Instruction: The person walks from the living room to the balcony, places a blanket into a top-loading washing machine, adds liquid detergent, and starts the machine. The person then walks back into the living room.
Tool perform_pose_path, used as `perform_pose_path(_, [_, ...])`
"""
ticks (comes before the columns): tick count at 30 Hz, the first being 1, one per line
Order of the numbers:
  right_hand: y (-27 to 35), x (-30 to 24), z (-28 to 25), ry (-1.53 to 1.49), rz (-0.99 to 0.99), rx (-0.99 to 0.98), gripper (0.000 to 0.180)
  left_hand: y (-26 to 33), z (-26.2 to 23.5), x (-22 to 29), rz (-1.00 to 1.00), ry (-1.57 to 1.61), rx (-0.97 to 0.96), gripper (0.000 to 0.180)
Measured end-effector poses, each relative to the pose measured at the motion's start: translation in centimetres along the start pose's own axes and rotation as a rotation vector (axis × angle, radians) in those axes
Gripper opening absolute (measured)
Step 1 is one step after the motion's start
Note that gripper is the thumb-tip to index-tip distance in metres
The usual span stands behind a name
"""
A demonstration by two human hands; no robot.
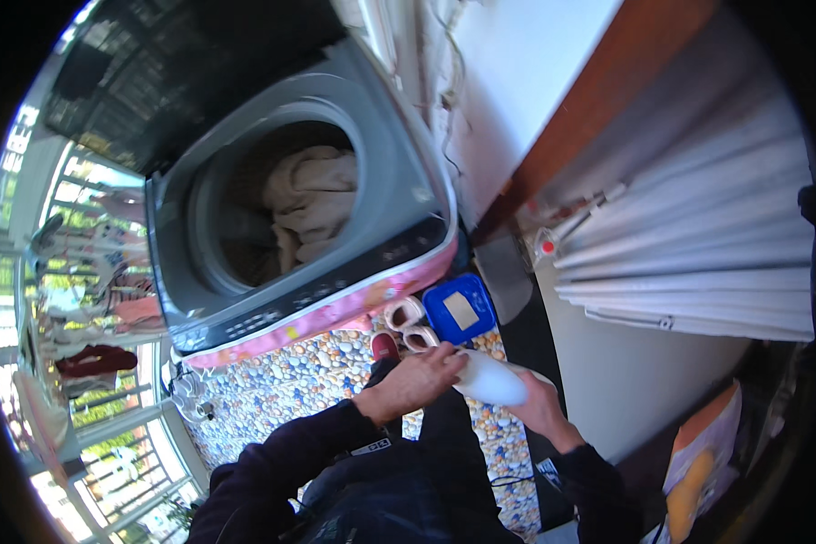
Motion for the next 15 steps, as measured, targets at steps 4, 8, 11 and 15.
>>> perform_pose_path(4, [2.0, -5.1, -3.8, 0.041, 0.127, -0.009, 0.036, 1.6, -6.0, 4.6, 0.323, -0.073, 0.171, 0.043])
perform_pose_path(8, [2.9, -10.4, -6.2, 0.071, 0.146, 0.044, 0.036, 3.8, -10.5, 6.7, 0.465, -0.127, 0.243, 0.039])
perform_pose_path(11, [2.6, -14.7, -7.4, 0.136, 0.111, 0.087, 0.036, 5.7, -14.5, 7.2, 0.482, -0.088, 0.372, 0.036])
perform_pose_path(15, [1.6, -20.2, -8.1, 0.187, 0.092, 0.147, 0.038, 6.6, -19.0, 5.0, 0.078, 0.080, 0.492, 0.042])
Point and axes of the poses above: each hand's wrist, its own y-axis away from the middle knuckle, its own z-axis out of the palm, x = y × z, the point moved 10 cm from there along -y, towards the middle knuckle, and after that the axes turned 2 degrees about y, right-handed, at the moved point
